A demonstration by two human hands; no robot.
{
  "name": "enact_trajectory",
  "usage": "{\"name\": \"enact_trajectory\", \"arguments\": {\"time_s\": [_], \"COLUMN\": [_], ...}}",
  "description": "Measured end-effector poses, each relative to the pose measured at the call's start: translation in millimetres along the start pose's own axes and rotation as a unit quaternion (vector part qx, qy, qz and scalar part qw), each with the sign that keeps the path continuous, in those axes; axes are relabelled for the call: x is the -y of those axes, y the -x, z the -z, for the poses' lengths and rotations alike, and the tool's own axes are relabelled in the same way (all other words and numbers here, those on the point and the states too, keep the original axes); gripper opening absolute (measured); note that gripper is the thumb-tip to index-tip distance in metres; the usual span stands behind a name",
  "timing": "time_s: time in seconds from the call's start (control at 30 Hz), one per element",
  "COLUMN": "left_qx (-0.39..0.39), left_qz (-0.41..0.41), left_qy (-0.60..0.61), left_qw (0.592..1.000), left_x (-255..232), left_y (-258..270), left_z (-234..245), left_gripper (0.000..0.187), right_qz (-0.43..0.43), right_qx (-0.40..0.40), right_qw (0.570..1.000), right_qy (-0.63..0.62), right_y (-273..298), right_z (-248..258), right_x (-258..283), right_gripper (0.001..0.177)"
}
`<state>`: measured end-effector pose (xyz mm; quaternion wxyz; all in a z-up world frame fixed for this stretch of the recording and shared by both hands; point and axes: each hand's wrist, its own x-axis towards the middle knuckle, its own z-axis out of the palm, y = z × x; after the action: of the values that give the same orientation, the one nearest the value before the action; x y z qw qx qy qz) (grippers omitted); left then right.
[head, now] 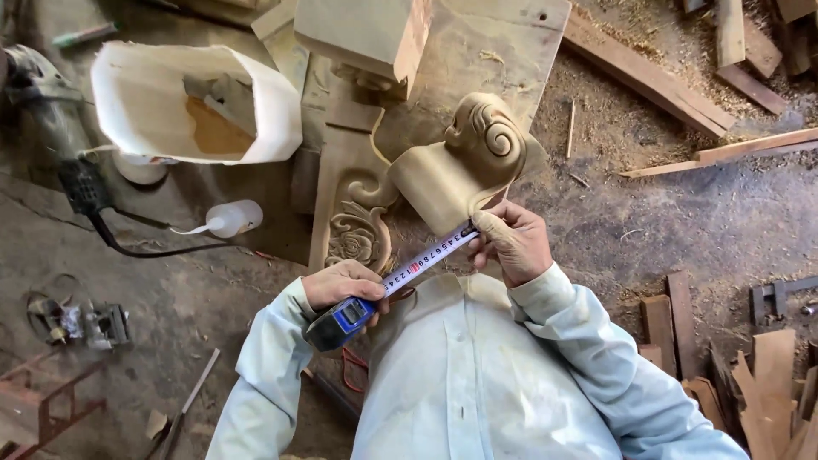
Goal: Measuring and marking a carved wooden furniture component using a tape measure and a pen.
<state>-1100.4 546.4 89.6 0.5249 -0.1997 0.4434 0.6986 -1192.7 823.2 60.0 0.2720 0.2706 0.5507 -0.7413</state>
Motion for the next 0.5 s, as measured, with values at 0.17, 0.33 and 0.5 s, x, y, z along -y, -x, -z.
{"name": "enact_trajectory", "arguments": {"time_s": [0.17, 0.33, 0.5], "left_qx": [0.009, 0.007, -0.004], "left_qz": [0.003, 0.001, 0.0], "left_qy": [0.021, 0.033, 0.052], "left_qw": [1.0, 0.999, 0.999], "left_x": [2.6, 7.9, 12.6], "left_y": [-0.5, -2.6, -4.9], "left_z": [-1.7, -0.9, 0.6], "left_gripper": [0.025, 0.025, 0.024], "right_qz": [-0.01, -0.013, -0.022], "right_qx": [0.018, 0.034, 0.037], "right_qw": [1.0, 0.999, 0.999], "right_qy": [0.009, 0.014, 0.001], "right_y": [1.5, 0.4, 1.7], "right_z": [1.8, 4.3, 4.5], "right_x": [4.7, 4.4, 4.2], "right_gripper": [0.017, 0.014, 0.014]}}
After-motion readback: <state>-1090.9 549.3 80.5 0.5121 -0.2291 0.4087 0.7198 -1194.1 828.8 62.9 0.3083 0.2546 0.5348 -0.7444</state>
